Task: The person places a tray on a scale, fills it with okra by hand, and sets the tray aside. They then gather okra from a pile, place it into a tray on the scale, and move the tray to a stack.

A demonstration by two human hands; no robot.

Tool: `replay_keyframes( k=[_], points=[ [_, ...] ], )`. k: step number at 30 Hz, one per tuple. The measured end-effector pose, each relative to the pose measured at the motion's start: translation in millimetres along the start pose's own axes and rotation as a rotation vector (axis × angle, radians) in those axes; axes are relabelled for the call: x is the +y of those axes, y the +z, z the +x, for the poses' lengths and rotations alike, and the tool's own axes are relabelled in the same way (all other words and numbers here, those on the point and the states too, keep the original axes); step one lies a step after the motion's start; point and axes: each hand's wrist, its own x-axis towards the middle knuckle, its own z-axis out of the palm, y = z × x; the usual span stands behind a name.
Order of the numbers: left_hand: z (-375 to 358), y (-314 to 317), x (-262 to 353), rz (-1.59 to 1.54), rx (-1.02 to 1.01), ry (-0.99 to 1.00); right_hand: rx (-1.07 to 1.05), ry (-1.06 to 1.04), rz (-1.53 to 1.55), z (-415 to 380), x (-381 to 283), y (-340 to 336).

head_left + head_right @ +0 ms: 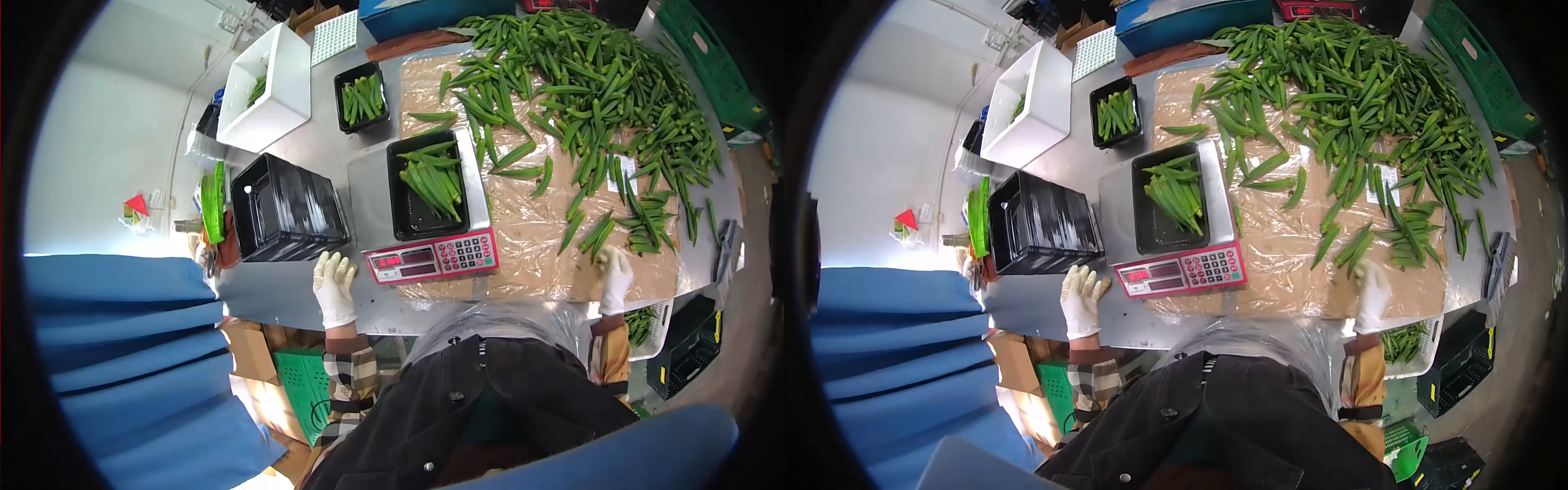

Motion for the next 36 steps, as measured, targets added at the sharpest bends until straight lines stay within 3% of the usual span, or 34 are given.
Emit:
replay_keyframes(
  k=[6,7,8,11,14,15,16,18,22,24,29,33,36],
  points=[
    [2,30,0,0.025,-0.114,-0.002,0.057,0.054,-0.225,-18,4,-5],
    [5,38,-2,0.024,-0.134,0.000,0.045,-0.154,-0.236,0,42,-8],
    [6,47,-1,0.043,-0.148,0.005,0.031,-0.210,-0.330,1,41,1],
    [8,73,-10,0.095,-0.195,0.023,0.105,-0.203,-0.561,-17,-2,48],
    [11,92,-38,0.339,-0.305,0.096,0.232,-0.141,-0.795,-15,-19,62],
    [13,99,-58,0.344,-0.382,0.229,0.244,-0.116,-0.795,-10,-19,62],
    [3,105,-55,0.488,-0.407,0.060,0.250,-0.091,-0.791,-4,-17,60],
    [-11,118,-62,0.447,-0.438,0.127,0.271,-0.138,-0.884,5,-9,55],
    [-40,124,-77,0.328,-0.506,0.012,0.211,-0.050,-0.886,11,-14,54],
    [-56,124,-79,0.367,-0.526,-0.020,0.282,-0.023,-0.940,7,-27,65],
    [-62,123,-78,0.334,-0.512,-0.020,0.302,0.035,-1.036,10,-43,75],
    [-58,115,-72,0.334,-0.504,0.031,0.037,0.187,-0.296,13,-53,59],
    [-50,107,-81,0.301,-0.496,0.044,-0.103,-0.082,-0.140,-10,-82,76]
  ],
)
